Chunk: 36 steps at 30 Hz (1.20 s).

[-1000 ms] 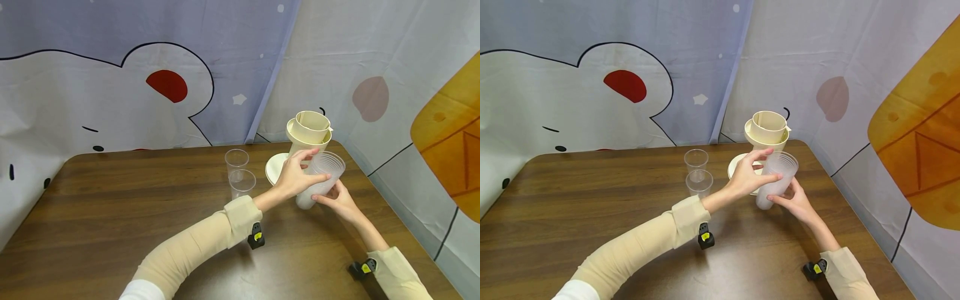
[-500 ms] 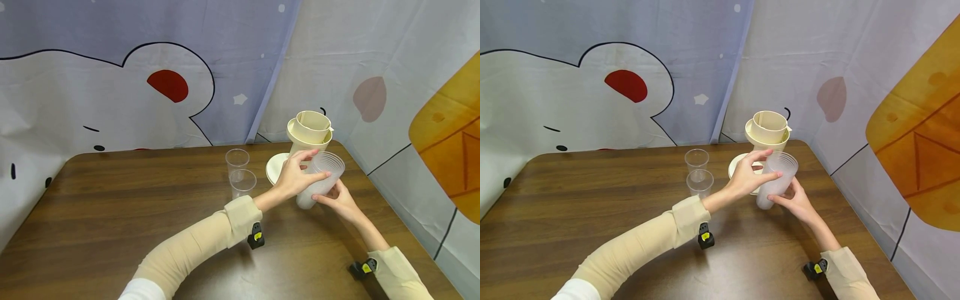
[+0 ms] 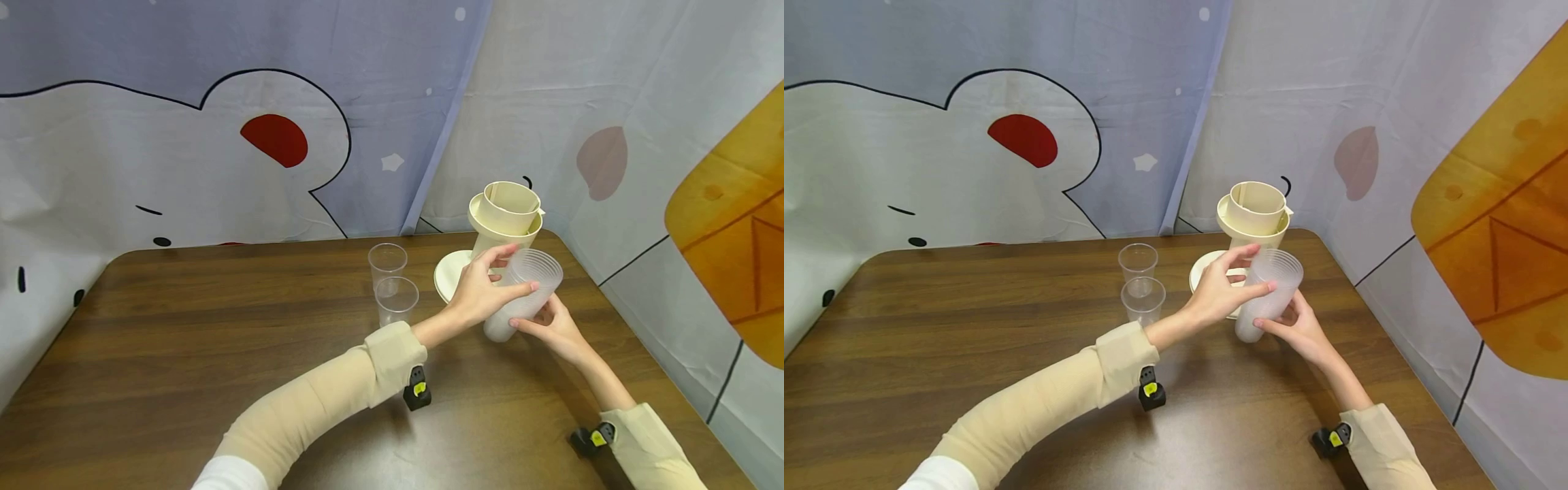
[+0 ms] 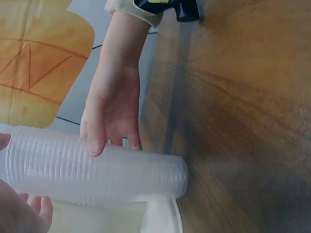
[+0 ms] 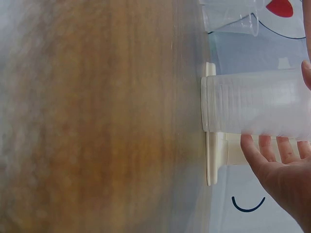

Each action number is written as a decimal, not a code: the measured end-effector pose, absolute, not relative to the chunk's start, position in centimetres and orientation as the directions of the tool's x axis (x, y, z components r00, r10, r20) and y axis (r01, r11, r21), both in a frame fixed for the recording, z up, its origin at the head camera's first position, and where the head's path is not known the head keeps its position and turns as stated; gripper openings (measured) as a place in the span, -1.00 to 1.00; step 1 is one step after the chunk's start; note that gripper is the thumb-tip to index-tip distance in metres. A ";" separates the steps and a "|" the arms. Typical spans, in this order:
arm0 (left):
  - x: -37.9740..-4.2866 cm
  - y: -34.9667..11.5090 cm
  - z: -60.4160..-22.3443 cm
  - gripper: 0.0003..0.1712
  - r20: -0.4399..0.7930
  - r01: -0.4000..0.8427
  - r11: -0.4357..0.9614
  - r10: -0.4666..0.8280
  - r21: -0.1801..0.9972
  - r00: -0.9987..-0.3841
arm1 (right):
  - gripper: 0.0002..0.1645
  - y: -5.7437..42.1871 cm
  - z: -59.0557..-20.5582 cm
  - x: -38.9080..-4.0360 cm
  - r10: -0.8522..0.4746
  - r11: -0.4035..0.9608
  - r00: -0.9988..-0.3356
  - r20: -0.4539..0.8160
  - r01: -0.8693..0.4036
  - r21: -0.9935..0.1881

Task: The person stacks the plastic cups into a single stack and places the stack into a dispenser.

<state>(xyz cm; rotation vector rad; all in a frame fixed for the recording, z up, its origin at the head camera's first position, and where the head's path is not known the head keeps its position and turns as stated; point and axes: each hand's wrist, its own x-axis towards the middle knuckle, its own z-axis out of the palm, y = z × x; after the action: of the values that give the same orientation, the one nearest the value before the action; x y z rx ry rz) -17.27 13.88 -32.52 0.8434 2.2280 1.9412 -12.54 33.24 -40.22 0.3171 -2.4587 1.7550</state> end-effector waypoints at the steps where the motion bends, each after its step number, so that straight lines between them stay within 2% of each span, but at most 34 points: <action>1: -17.2 13.8 -32.6 -0.25 0.292 0.347 0.047 0.440 0.937 -0.849 | -0.23 33.2 -40.2 -12.5 -0.110 0.308 -0.973 0.205 -0.229 -0.923; 25: -15.3 9.2 -36.0 -0.18 0.316 0.392 0.079 0.459 0.916 -0.830 | -0.25 33.1 -40.3 -12.7 -0.099 0.318 -0.970 0.221 -0.241 -0.917; 36: -14.1 6.5 -36.7 -0.23 0.342 0.390 0.048 0.389 0.919 -0.855 | -0.22 33.2 -40.1 -12.5 -0.090 0.350 -0.972 0.217 -0.235 -0.907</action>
<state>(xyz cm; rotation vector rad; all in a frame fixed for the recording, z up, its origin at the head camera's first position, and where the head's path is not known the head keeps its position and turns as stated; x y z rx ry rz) -14.09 6.45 -36.69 0.8457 2.2750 1.9956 -12.47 33.20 -40.12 0.2996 -2.4721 1.6948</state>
